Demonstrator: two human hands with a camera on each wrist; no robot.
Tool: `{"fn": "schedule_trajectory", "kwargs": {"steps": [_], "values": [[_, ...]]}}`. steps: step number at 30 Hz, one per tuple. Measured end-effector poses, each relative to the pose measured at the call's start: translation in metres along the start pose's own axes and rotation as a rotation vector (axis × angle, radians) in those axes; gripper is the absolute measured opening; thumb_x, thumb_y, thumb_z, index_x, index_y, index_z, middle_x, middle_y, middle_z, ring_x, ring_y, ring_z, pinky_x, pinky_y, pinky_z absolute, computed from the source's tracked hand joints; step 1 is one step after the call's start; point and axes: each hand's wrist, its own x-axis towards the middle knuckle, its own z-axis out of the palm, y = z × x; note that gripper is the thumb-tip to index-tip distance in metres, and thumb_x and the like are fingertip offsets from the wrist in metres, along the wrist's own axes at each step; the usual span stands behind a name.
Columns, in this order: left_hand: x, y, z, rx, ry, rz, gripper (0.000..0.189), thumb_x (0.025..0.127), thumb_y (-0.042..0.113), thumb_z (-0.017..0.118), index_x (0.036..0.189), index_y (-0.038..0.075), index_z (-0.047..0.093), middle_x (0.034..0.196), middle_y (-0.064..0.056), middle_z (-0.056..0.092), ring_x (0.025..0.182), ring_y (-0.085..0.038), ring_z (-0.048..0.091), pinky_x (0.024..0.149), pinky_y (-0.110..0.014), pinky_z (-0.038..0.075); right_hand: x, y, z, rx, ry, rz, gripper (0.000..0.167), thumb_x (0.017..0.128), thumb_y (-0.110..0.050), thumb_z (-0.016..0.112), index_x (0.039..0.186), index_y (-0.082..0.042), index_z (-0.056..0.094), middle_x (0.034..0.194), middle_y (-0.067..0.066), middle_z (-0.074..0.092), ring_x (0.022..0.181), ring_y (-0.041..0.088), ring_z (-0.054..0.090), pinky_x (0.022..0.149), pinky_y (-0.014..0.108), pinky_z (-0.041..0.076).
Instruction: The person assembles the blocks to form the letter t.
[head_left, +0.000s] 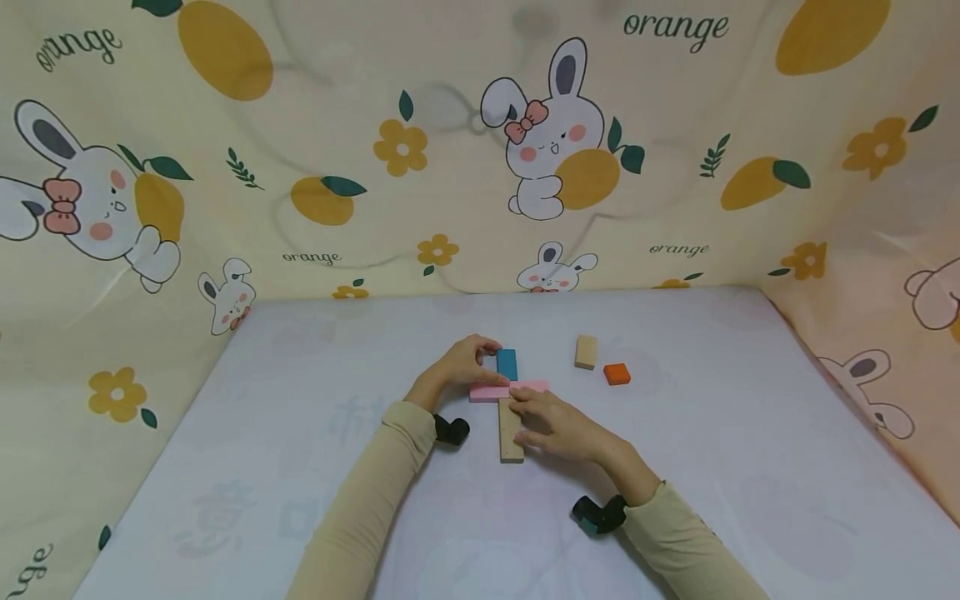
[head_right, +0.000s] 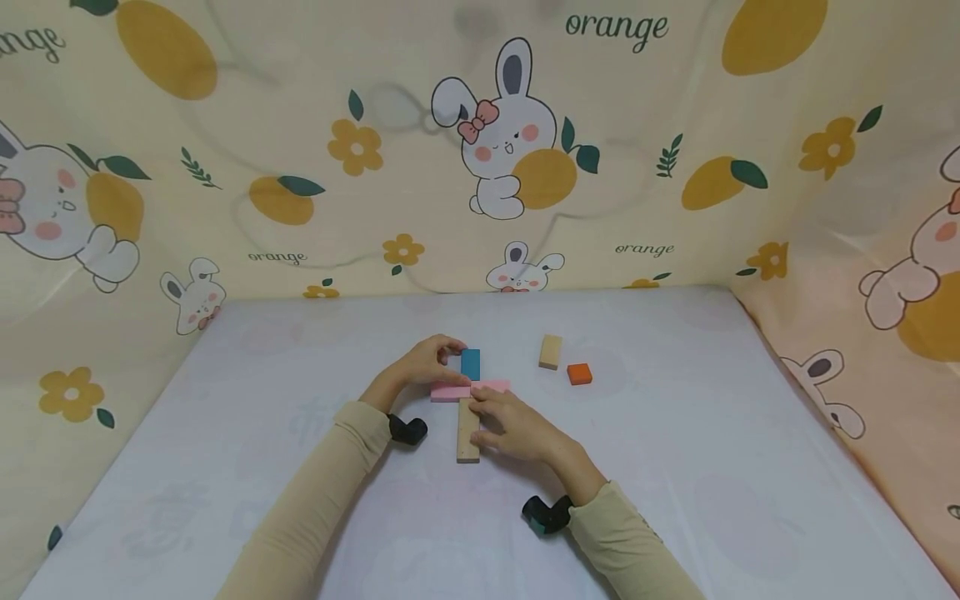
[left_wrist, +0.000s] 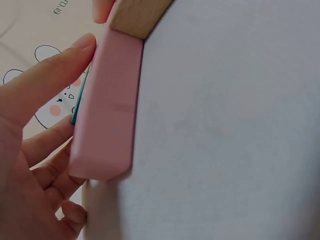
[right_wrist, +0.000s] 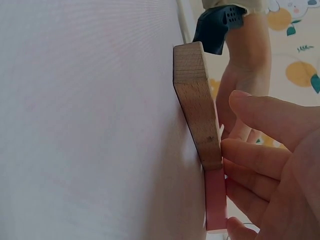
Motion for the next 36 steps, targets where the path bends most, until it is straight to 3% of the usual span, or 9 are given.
{"fn": "schedule_trajectory", "kwargs": {"steps": [10, 15, 23, 30, 36], "values": [[-0.002, 0.0, -0.001, 0.024, 0.027, 0.023, 0.053, 0.084, 0.035, 0.073, 0.128, 0.008, 0.06, 0.127, -0.011, 0.062, 0.1, -0.019, 0.051, 0.085, -0.026, 0.044, 0.0, -0.001, 0.001, -0.002, 0.005, -0.011, 0.052, 0.094, -0.026, 0.061, 0.135, 0.004, 0.052, 0.155, 0.019, 0.037, 0.145, 0.039, 0.033, 0.116, 0.059, 0.028], [-0.003, -0.001, -0.001, 0.02, 0.041, 0.033, 0.051, 0.084, 0.032, 0.074, 0.127, 0.008, 0.061, 0.124, -0.011, 0.062, 0.098, -0.018, 0.051, 0.082, -0.025, 0.043, 0.001, -0.002, 0.001, -0.012, 0.011, -0.02, 0.052, 0.093, -0.026, 0.061, 0.135, 0.004, 0.052, 0.154, 0.019, 0.038, 0.144, 0.039, 0.034, 0.115, 0.059, 0.03], [-0.005, 0.002, -0.001, 0.091, 0.052, 0.055, 0.052, 0.083, 0.032, 0.074, 0.128, 0.007, 0.062, 0.115, -0.013, 0.06, 0.093, -0.017, 0.049, 0.077, -0.022, 0.04, 0.0, -0.002, 0.0, -0.022, 0.012, -0.023, 0.052, 0.094, -0.026, 0.061, 0.135, 0.004, 0.052, 0.154, 0.019, 0.038, 0.143, 0.039, 0.035, 0.114, 0.058, 0.031], [-0.007, 0.007, 0.001, 0.184, 0.063, 0.078, 0.054, 0.086, 0.033, 0.072, 0.131, 0.006, 0.059, 0.117, -0.014, 0.06, 0.098, -0.02, 0.053, 0.085, -0.029, 0.046, 0.001, 0.0, 0.0, -0.026, 0.019, -0.028, 0.053, 0.094, -0.027, 0.061, 0.135, 0.005, 0.052, 0.153, 0.021, 0.039, 0.142, 0.04, 0.036, 0.114, 0.059, 0.032], [-0.013, 0.01, 0.001, 0.2, 0.073, 0.1, 0.057, 0.089, 0.03, 0.068, 0.136, 0.002, 0.053, 0.122, -0.016, 0.059, 0.108, -0.025, 0.056, 0.097, -0.039, 0.048, 0.001, 0.0, 0.0, -0.043, 0.023, -0.037, 0.054, 0.093, -0.027, 0.062, 0.135, 0.006, 0.051, 0.152, 0.022, 0.04, 0.141, 0.041, 0.037, 0.112, 0.059, 0.033]]}}
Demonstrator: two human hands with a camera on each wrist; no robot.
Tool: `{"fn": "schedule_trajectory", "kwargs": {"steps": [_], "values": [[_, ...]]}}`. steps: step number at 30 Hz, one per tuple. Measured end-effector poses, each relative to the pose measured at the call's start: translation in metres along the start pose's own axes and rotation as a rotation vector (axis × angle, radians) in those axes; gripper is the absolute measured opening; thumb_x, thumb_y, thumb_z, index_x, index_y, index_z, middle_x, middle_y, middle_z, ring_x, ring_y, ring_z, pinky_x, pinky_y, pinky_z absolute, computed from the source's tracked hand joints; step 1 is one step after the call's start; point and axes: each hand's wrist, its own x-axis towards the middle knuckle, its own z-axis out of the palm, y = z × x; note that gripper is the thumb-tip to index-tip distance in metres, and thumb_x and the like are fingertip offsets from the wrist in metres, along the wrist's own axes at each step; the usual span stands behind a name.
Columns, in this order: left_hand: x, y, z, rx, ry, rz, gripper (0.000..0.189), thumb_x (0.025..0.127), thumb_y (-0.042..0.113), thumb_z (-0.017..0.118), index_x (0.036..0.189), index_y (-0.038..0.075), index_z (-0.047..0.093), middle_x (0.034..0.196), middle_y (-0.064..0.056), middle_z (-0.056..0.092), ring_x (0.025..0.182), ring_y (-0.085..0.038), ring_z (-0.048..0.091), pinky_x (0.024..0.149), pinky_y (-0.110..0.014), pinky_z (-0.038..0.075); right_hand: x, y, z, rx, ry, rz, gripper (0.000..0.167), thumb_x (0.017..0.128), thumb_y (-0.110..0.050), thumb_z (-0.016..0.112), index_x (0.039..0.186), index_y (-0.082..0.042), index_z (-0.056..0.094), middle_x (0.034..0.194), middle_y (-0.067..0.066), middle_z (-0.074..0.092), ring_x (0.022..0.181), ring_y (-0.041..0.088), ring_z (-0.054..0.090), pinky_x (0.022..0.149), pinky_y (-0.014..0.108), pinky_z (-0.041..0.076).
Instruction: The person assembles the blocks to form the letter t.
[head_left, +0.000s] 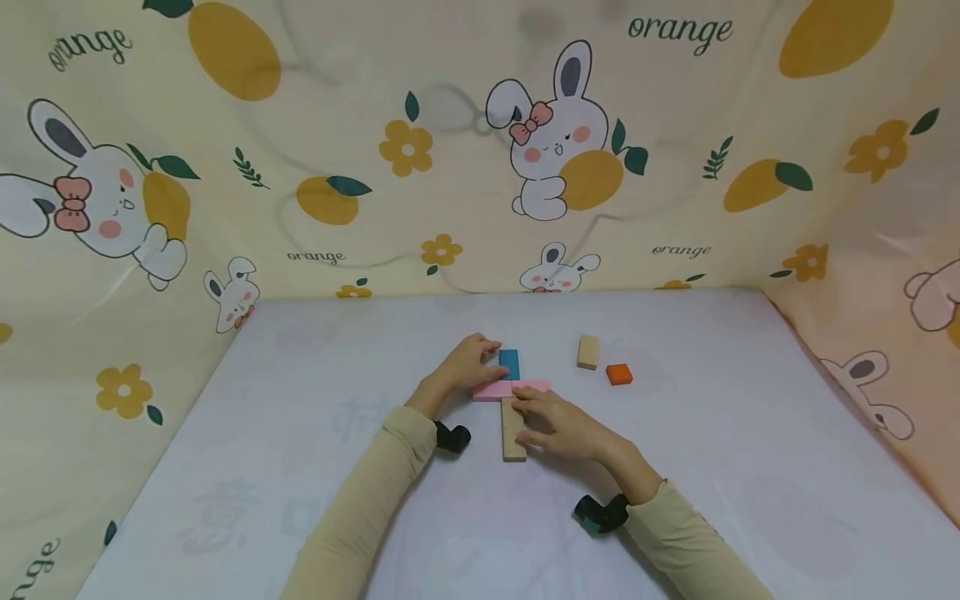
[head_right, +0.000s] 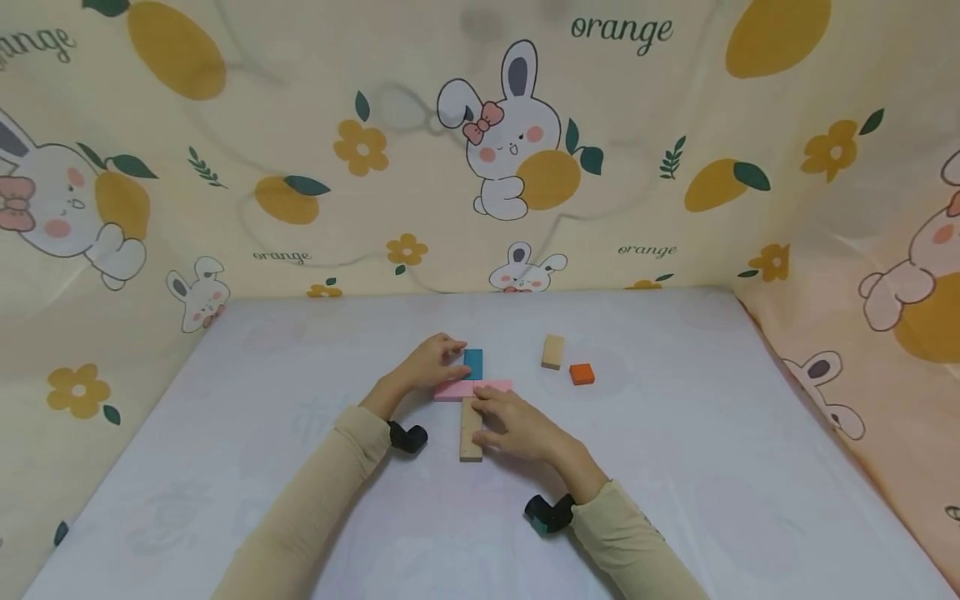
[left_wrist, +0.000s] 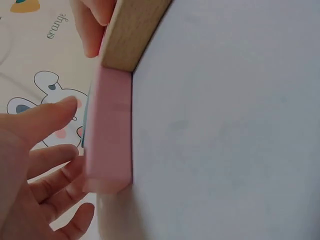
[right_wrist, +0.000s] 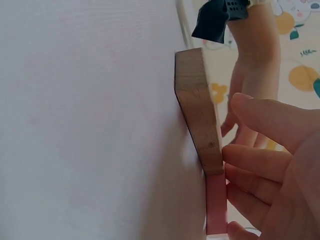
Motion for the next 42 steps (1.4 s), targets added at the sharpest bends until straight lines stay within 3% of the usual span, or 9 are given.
{"fn": "schedule_trajectory", "kwargs": {"steps": [7, 17, 26, 35, 42], "values": [[-0.012, 0.004, -0.006, -0.013, 0.022, 0.04, 0.048, 0.092, 0.027, 0.064, 0.133, 0.001, 0.055, 0.124, -0.017, 0.059, 0.118, -0.03, 0.056, 0.104, -0.043, 0.047, -0.001, -0.002, 0.001, 0.014, 0.031, 0.015, 0.057, 0.092, -0.027, 0.063, 0.138, 0.005, 0.048, 0.152, 0.022, 0.039, 0.142, 0.041, 0.037, 0.113, 0.059, 0.033], [-0.034, 0.012, -0.008, 0.063, 0.075, 0.169, 0.039, 0.092, 0.019, 0.064, 0.126, 0.002, 0.06, 0.127, -0.016, 0.061, 0.124, -0.032, 0.056, 0.109, -0.046, 0.044, -0.005, -0.001, 0.001, 0.032, 0.115, 0.024, 0.052, 0.093, -0.023, 0.063, 0.137, 0.0, 0.05, 0.145, 0.018, 0.05, 0.137, 0.037, 0.046, 0.111, 0.054, 0.038], [-0.045, 0.017, -0.013, 0.074, 0.036, 0.146, 0.04, 0.094, 0.021, 0.062, 0.13, 0.006, 0.059, 0.137, -0.014, 0.058, 0.132, -0.031, 0.051, 0.113, -0.047, 0.04, -0.011, 0.001, -0.005, 0.052, 0.218, 0.018, 0.044, 0.09, -0.017, 0.066, 0.131, -0.001, 0.056, 0.135, 0.016, 0.06, 0.127, 0.034, 0.055, 0.106, 0.051, 0.045], [-0.055, 0.023, -0.009, 0.108, 0.011, 0.194, 0.037, 0.097, 0.023, 0.057, 0.131, 0.007, 0.059, 0.138, -0.011, 0.059, 0.134, -0.029, 0.052, 0.112, -0.052, 0.04, -0.019, 0.007, -0.013, 0.103, 0.241, 0.116, 0.047, 0.092, -0.019, 0.064, 0.134, -0.001, 0.053, 0.133, 0.02, 0.06, 0.115, 0.041, 0.061, 0.095, 0.053, 0.053], [-0.06, 0.026, -0.004, 0.158, -0.018, 0.214, 0.04, 0.097, 0.024, 0.057, 0.133, 0.007, 0.057, 0.14, -0.011, 0.058, 0.134, -0.029, 0.052, 0.113, -0.046, 0.041, -0.025, 0.013, -0.017, 0.134, 0.314, 0.117, 0.042, 0.091, -0.016, 0.065, 0.128, 0.002, 0.057, 0.123, 0.02, 0.065, 0.106, 0.032, 0.064, 0.09, 0.046, 0.056]]}}
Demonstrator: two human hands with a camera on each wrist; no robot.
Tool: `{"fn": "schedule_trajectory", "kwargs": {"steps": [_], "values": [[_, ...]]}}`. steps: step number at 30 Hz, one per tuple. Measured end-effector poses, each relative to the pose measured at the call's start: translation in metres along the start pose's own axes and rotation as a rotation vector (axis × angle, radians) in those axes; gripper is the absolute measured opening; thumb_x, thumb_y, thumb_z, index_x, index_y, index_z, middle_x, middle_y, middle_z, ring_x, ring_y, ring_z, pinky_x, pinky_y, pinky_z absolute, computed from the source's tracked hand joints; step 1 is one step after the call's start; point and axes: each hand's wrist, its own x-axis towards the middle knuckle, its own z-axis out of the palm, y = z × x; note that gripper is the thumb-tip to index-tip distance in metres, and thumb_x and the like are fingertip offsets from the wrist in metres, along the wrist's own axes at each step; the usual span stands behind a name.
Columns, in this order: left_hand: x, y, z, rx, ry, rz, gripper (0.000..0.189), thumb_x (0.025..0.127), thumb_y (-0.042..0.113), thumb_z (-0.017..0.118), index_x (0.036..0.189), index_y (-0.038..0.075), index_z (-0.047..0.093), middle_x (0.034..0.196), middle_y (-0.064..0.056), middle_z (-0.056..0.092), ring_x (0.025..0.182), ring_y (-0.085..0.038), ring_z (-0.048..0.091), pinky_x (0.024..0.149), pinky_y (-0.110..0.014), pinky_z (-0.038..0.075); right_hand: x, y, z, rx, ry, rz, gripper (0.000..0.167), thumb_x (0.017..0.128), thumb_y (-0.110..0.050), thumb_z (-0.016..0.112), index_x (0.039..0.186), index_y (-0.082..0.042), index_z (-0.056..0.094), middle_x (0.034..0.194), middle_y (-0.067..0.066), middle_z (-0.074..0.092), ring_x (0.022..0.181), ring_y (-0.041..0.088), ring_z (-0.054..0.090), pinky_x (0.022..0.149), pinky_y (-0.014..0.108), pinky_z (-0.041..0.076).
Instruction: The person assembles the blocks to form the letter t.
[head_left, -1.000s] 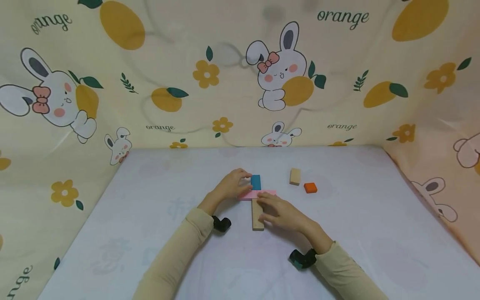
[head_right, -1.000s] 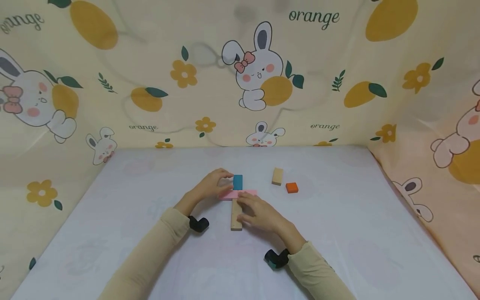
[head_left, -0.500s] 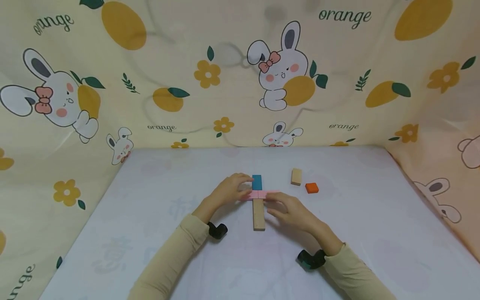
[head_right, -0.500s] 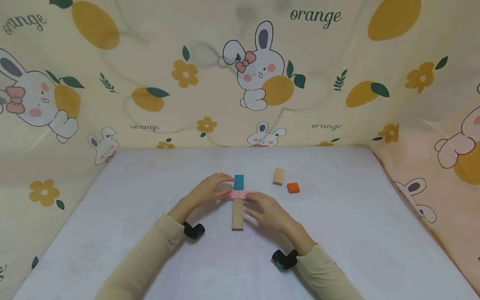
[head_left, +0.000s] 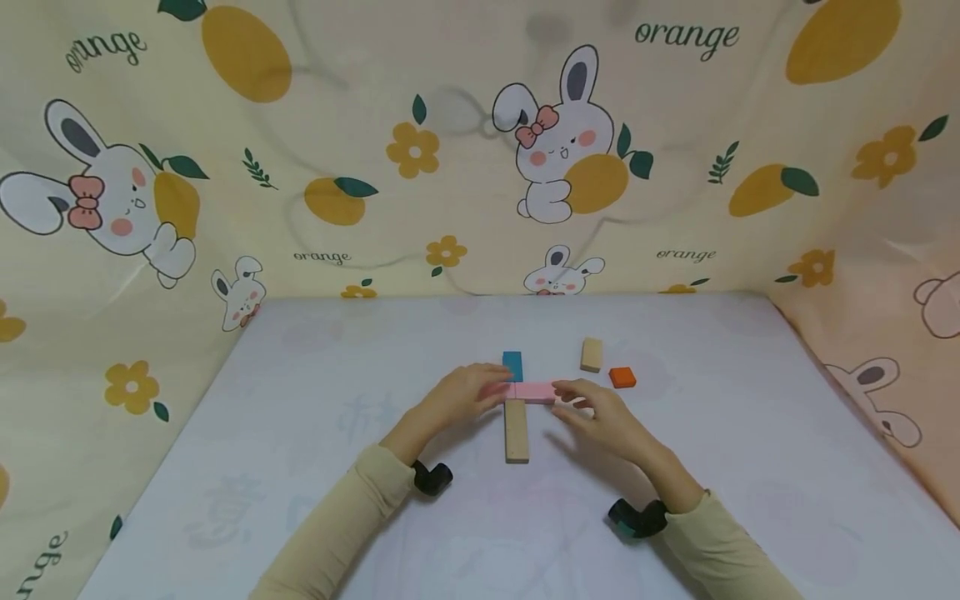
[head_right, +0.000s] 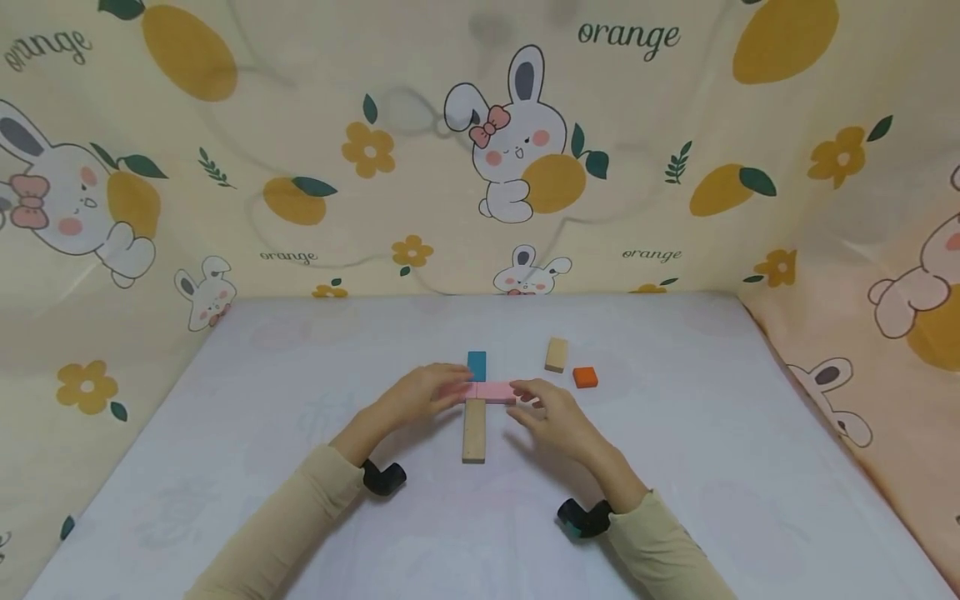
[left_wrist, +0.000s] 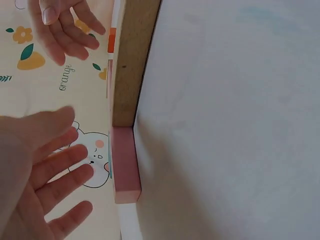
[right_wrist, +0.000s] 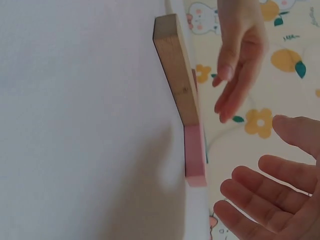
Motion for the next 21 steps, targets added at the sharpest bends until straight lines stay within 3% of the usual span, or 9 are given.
{"fn": "schedule_trajectory", "kwargs": {"steps": [10, 21], "values": [[-0.009, 0.003, 0.004, 0.069, -0.029, 0.13, 0.043, 0.095, 0.026, 0.061, 0.132, 0.006, 0.059, 0.142, -0.013, 0.056, 0.133, -0.028, 0.053, 0.111, -0.042, 0.043, -0.005, 0.011, -0.013, -0.007, 0.084, 0.001, 0.036, 0.088, -0.011, 0.068, 0.121, 0.004, 0.062, 0.108, 0.018, 0.07, 0.093, 0.029, 0.067, 0.081, 0.04, 0.059], [-0.011, 0.013, 0.009, 0.138, -0.113, 0.094, 0.055, 0.096, 0.032, 0.058, 0.142, 0.004, 0.047, 0.149, -0.01, 0.048, 0.138, -0.025, 0.047, 0.115, -0.04, 0.04, -0.011, 0.027, -0.024, -0.038, 0.132, 0.042, 0.031, 0.086, -0.009, 0.07, 0.115, 0.003, 0.066, 0.095, 0.013, 0.073, 0.087, 0.023, 0.067, 0.075, 0.032, 0.06]]}}
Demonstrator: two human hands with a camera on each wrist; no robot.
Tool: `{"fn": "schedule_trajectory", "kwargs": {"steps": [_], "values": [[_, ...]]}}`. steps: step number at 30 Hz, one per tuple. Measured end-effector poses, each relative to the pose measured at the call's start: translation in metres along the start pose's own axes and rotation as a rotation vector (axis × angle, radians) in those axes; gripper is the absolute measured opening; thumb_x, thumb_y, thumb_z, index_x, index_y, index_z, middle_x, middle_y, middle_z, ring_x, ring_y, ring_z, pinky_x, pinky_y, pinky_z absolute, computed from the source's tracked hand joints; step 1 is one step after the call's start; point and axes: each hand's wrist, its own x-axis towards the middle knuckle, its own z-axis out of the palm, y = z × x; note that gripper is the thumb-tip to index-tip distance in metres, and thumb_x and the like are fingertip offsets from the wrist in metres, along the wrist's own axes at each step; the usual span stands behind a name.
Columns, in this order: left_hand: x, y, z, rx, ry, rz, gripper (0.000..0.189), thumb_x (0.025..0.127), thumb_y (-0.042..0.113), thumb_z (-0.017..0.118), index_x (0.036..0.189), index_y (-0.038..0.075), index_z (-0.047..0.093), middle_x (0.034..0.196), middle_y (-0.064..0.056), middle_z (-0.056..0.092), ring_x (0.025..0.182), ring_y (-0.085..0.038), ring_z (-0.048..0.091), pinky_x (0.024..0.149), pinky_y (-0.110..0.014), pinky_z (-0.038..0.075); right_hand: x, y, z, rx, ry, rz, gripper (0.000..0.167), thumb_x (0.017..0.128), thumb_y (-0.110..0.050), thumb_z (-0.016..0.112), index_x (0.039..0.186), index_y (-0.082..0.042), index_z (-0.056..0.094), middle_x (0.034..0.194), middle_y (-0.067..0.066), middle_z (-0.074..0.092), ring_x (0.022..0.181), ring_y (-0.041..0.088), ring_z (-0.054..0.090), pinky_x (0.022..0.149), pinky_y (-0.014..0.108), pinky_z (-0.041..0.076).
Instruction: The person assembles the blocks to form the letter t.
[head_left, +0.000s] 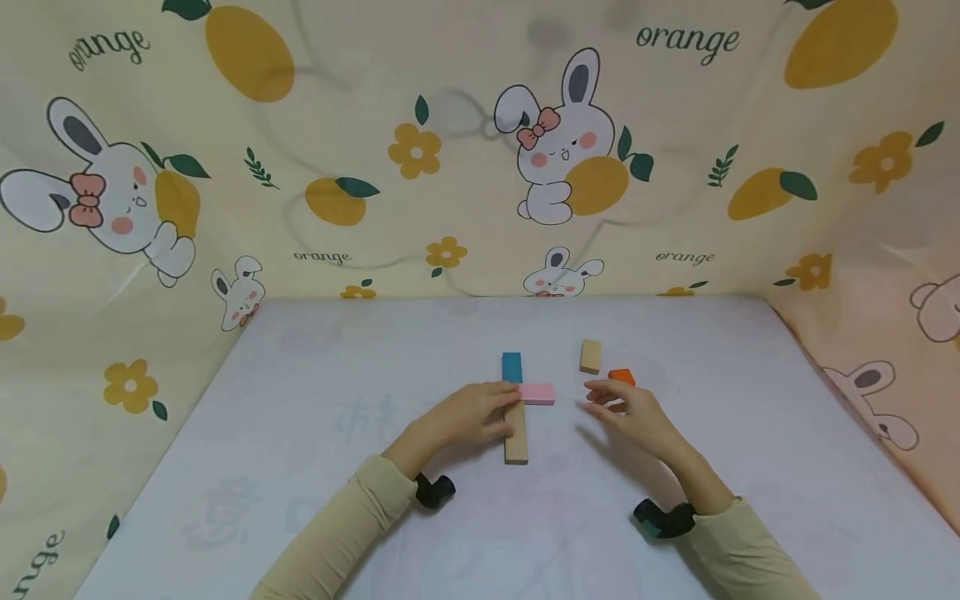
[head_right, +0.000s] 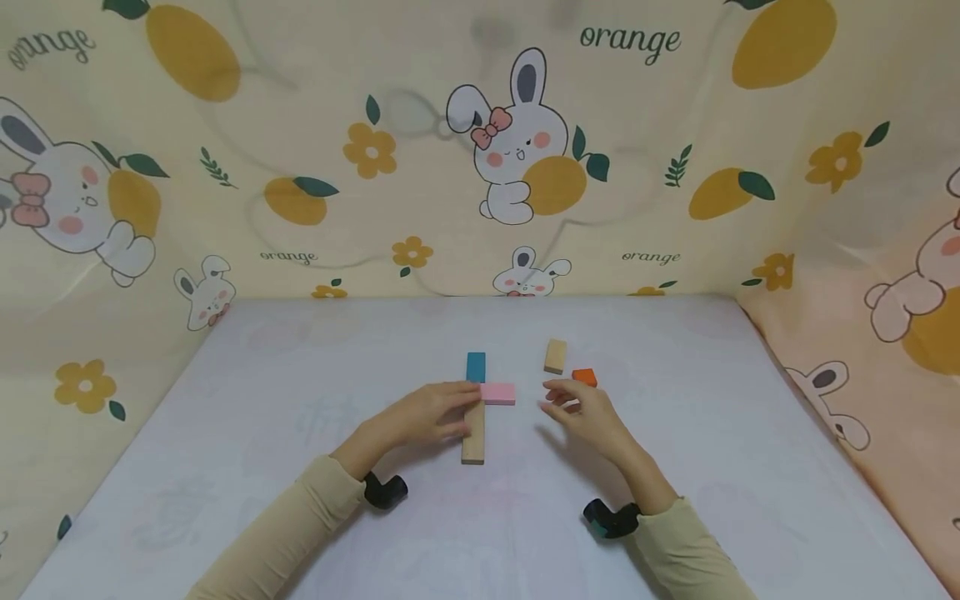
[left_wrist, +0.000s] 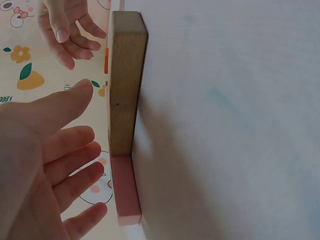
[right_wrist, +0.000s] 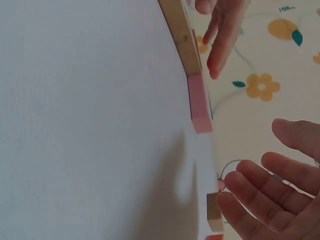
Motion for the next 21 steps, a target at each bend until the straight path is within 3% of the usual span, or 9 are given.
{"fn": "schedule_trajectory", "kwargs": {"steps": [6, 14, 21], "values": [[0.001, 0.003, 0.004, 0.042, -0.055, -0.044, 0.06, 0.096, 0.038, 0.057, 0.146, 0.008, 0.041, 0.155, -0.006, 0.041, 0.144, -0.021, 0.039, 0.119, -0.039, 0.034, 0.0, 0.01, -0.007, -0.003, 0.005, 0.032, 0.031, 0.086, -0.008, 0.069, 0.115, 0.004, 0.066, 0.092, 0.013, 0.073, 0.081, 0.005, 0.065, 0.071, 0.018, 0.056], [0.0, 0.004, 0.005, 0.069, -0.08, -0.043, 0.062, 0.096, 0.04, 0.056, 0.147, 0.007, 0.04, 0.157, -0.005, 0.037, 0.146, -0.02, 0.036, 0.121, -0.037, 0.032, -0.001, 0.019, -0.014, 0.077, -0.002, 0.13, 0.036, 0.091, -0.013, 0.065, 0.121, 0.007, 0.061, 0.094, 0.021, 0.072, 0.075, -0.006, 0.059, 0.062, 0.017, 0.05], [0.0, 0.007, 0.006, 0.039, -0.109, -0.089, 0.06, 0.097, 0.041, 0.054, 0.148, 0.013, 0.039, 0.159, -0.001, 0.033, 0.149, -0.019, 0.031, 0.122, -0.039, 0.029, 0.001, 0.022, -0.02, 0.203, -0.011, 0.244, 0.039, 0.092, -0.014, 0.065, 0.121, 0.01, 0.057, 0.093, 0.023, 0.069, 0.065, 0.003, 0.062, 0.057, 0.024, 0.056]]}}
